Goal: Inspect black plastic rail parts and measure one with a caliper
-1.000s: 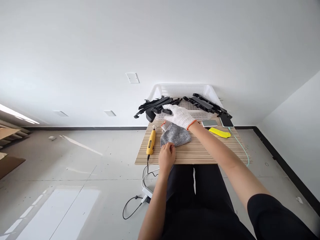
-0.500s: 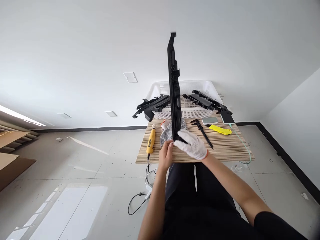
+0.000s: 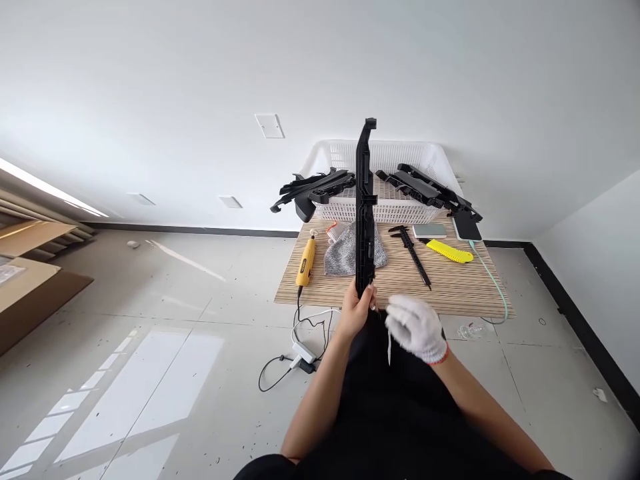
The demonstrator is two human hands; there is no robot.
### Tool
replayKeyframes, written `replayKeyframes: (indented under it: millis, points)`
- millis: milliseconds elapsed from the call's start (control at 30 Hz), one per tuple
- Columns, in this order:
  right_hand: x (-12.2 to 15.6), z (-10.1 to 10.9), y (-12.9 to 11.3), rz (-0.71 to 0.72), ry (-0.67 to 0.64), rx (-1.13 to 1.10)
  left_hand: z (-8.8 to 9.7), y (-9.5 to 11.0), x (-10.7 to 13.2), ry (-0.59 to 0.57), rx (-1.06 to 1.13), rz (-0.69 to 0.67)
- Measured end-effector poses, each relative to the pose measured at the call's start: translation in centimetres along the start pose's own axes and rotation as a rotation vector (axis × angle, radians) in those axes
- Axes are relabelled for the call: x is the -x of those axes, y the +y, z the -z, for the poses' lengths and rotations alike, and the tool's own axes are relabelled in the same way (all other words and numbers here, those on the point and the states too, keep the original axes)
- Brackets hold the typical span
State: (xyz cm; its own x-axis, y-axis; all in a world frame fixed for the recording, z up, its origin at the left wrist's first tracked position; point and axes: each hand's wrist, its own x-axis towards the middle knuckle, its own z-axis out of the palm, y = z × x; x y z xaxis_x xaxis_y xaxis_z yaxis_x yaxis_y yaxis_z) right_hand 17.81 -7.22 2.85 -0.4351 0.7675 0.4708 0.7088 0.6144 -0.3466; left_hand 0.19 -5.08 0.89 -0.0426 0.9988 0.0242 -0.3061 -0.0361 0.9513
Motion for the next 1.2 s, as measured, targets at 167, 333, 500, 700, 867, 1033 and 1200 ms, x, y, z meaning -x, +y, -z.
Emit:
replayKeyframes:
  millis: [167,333,500,700,867,1033,1200]
  points:
    - [-6.3,3.6,4.2,-0.599,-0.124,0.209,0.8,-0.4,-0.2,0.011,-0.017,-0.036]
    - [-11.0,3.6,7.5,-0.732,-0.505,0.332,1.0,-0.2,0.6,0.028,-0.024,-0.038]
    - [-13.0,3.3,8.3,-0.773,-0.675,0.331,1.1,-0.4,2.0,0.046,-0.056,0.001]
    - [-12.5,6.0,7.9,-0.688,-0.656,0.305,1.5,-1.8,4.3,0.074,-0.065,0.051]
    - [-10.4,11.1,5.4,-0.694,-0.255,0.145,2.5,-3.6,6.5,0.092,-0.067,0.095]
    - [-11.0,15.7,3.8,-0.477,0.058,0.147,3.0,-4.8,7.4,0.098,-0.099,0.138]
    - [-14.1,16.0,4.3,-0.354,0.058,0.541,3.0,-5.4,7.4,0.076,-0.164,0.122]
